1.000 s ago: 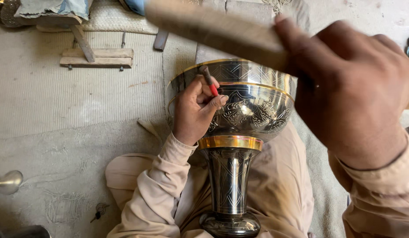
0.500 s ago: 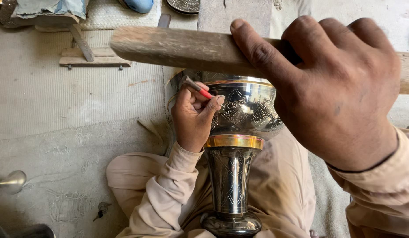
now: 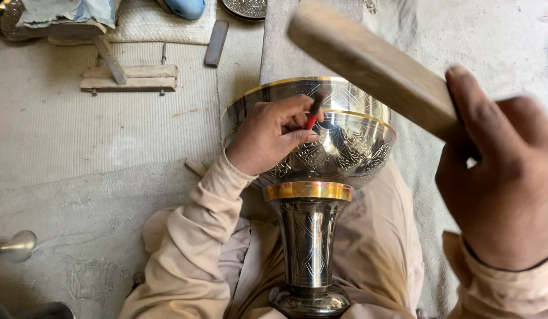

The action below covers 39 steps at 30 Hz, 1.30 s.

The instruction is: The person uses a chisel and wooden mallet to engrave decorative patterns onto a large silver and gold metal vessel. They repeatedly tap the chisel to create fine lines and motifs, rotating the vessel to access different sections.

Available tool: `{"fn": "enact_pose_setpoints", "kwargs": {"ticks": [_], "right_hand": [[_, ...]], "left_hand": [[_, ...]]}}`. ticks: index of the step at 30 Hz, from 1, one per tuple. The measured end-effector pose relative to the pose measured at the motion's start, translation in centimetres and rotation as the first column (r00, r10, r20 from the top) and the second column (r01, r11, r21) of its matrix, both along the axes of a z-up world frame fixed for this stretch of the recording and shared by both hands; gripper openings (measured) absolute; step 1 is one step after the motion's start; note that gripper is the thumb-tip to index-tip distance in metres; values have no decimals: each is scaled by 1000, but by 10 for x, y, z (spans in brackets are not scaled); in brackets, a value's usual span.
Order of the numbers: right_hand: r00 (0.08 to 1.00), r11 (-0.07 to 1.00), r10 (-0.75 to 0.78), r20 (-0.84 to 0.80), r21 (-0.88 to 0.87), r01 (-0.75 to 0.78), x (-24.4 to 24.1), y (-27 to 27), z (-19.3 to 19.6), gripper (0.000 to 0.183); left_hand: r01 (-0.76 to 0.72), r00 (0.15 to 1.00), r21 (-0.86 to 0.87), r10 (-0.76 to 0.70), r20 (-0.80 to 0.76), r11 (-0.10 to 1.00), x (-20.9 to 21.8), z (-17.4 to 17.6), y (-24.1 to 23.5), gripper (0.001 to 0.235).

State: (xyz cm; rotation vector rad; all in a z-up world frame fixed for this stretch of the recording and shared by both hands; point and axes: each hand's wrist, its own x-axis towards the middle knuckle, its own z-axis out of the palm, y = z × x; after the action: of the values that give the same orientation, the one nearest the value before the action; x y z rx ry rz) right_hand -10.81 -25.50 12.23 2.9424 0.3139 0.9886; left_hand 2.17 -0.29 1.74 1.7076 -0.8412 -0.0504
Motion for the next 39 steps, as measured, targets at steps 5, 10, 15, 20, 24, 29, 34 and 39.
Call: {"fn": "enact_pose_setpoints", "kwargs": {"ticks": [5,10,15,20,24,29,34,39], "right_hand": [[998,961,-42,43,274,29,-26,-21,-53,50],[991,896,-60,116,444,2,-38,-25,-124,53],[974,814,-56,220,575,-83,-41,-26,-170,51],[990,806,-140,-5,580,117,-44,-28,-176,59],[989,772,-17,-145,626,105,-39,-32,-176,62],[999,521,13,41,853,-42,-31,-31,-167,53],[991,850,-65,120,527,-8,-25,-31,-134,52],[987,735,0,158,669,-107,-22,-26,-124,46]], "left_hand": [[139,987,286,-155,33,948,13,22,-6,35],[227,945,388,-298,134,893,20,35,-12,42],[270,924,405,-353,145,873,22,34,-17,47],[144,972,281,-188,138,949,24,34,-13,44],[154,981,320,-184,65,935,27,33,-10,43],[190,977,302,-209,32,934,28,33,-10,43],[237,971,261,-236,-37,936,28,34,-12,40],[241,966,325,-259,12,915,28,38,-14,42]]}}
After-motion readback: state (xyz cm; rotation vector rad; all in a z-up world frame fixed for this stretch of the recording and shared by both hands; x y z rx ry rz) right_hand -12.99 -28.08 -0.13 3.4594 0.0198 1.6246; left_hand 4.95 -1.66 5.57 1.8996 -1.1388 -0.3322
